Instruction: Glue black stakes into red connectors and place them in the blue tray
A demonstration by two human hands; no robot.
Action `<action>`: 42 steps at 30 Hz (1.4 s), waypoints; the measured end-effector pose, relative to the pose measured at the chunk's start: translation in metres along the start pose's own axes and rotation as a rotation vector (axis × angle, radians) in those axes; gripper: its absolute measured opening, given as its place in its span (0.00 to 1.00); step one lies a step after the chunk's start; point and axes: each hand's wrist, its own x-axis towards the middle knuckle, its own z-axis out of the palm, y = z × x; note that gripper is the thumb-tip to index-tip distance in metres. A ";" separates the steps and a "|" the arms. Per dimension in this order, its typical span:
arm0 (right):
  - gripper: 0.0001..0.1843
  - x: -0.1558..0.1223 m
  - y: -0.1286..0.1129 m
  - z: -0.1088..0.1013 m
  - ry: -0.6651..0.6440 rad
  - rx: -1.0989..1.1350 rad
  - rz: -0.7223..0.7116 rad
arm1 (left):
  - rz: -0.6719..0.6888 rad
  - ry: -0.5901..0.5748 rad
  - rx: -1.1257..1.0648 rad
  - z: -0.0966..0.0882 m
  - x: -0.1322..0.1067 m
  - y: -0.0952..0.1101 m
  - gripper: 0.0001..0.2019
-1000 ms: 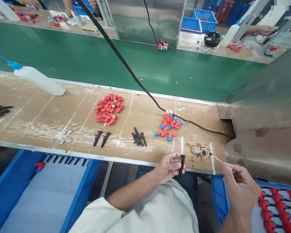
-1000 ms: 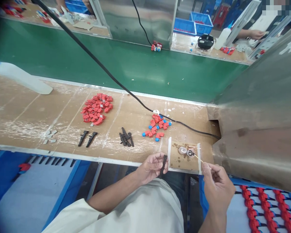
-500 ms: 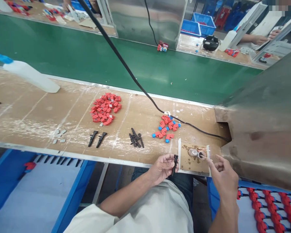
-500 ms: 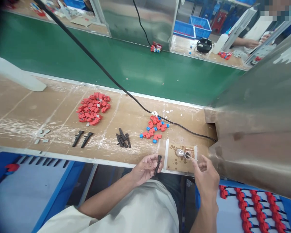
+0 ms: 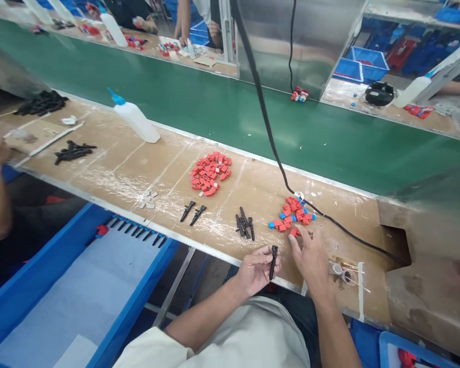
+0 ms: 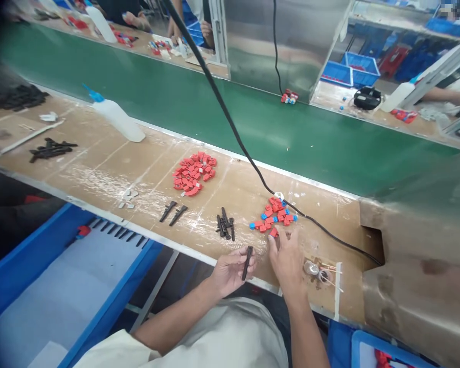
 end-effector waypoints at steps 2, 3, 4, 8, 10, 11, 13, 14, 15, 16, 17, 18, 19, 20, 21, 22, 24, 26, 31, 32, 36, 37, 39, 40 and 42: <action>0.21 0.006 0.002 0.008 0.004 0.003 0.002 | 0.002 0.001 -0.007 0.000 0.001 0.003 0.15; 0.22 0.007 0.003 0.010 0.006 0.008 0.002 | 0.004 0.004 -0.013 0.000 0.002 0.005 0.15; 0.23 0.008 0.004 0.010 0.005 0.013 0.001 | 0.005 0.007 -0.020 0.000 0.003 0.006 0.16; 0.23 0.008 0.008 0.009 -0.018 0.030 0.007 | 0.016 0.006 -0.031 -0.002 0.006 0.006 0.15; 0.24 0.008 0.011 0.010 -0.023 0.039 0.013 | 0.014 0.001 -0.023 -0.003 0.007 0.006 0.14; 0.24 0.008 0.014 0.011 -0.023 0.045 0.015 | 0.013 0.001 -0.018 -0.004 0.007 0.005 0.14; 0.26 0.007 0.019 0.013 -0.022 0.061 0.013 | 0.017 0.009 -0.013 -0.005 0.006 0.005 0.14; 0.27 0.006 0.022 0.013 -0.023 0.069 0.011 | 0.019 0.014 -0.013 -0.005 0.006 0.005 0.14; 0.28 0.005 0.024 0.014 -0.027 0.076 0.009 | 0.021 0.019 -0.015 -0.006 0.006 0.005 0.14; 0.29 0.004 0.026 0.014 -0.033 0.082 0.007 | 0.021 0.022 -0.019 -0.007 0.006 0.005 0.14; 0.30 0.002 0.027 0.013 -0.041 0.086 0.004 | 0.019 0.024 -0.021 -0.007 0.006 0.004 0.15; 0.31 -0.001 0.027 0.013 -0.047 0.089 0.002 | 0.017 0.024 -0.022 -0.008 0.006 0.004 0.15; 0.30 -0.003 0.027 0.012 -0.053 0.091 -0.002 | 0.018 0.024 -0.020 -0.008 0.007 0.004 0.15; 0.30 -0.007 0.026 0.010 -0.057 0.093 -0.006 | 0.024 0.024 -0.019 -0.009 0.007 0.003 0.15; 0.29 -0.010 0.025 0.008 -0.060 0.094 -0.010 | 0.030 0.023 -0.019 -0.009 0.007 0.003 0.15; 0.28 -0.014 0.024 0.006 -0.063 0.097 -0.021 | 0.032 0.022 -0.019 -0.009 0.006 0.003 0.15; 0.25 -0.021 0.021 0.002 -0.065 0.104 -0.061 | 0.031 0.020 -0.019 -0.008 0.006 0.002 0.15; 0.22 -0.028 0.020 -0.002 -0.067 0.114 -0.102 | 0.030 0.021 -0.016 -0.007 0.005 0.003 0.15; 0.19 -0.038 0.019 -0.011 -0.114 0.330 0.060 | 0.068 0.046 0.010 -0.005 0.003 0.002 0.14; 0.19 -0.039 0.020 -0.012 -0.127 0.382 0.104 | 0.074 0.052 0.018 -0.005 0.003 0.001 0.15; 0.23 -0.040 0.019 -0.023 -0.213 0.538 0.180 | 0.122 0.071 0.086 -0.006 0.004 -0.004 0.18; 0.25 -0.040 0.018 -0.027 -0.245 0.595 0.197 | 0.135 0.074 0.114 -0.005 0.004 -0.005 0.19; 0.28 -0.039 0.015 -0.035 -0.325 0.780 0.281 | 0.157 0.080 0.166 -0.004 0.002 -0.007 0.22; 0.28 -0.039 0.013 -0.039 -0.364 0.896 0.346 | 0.164 0.083 0.189 -0.002 0.001 -0.008 0.22; 0.27 -0.038 0.007 -0.046 -0.424 1.121 0.493 | 0.165 0.079 0.234 0.002 -0.001 -0.008 0.23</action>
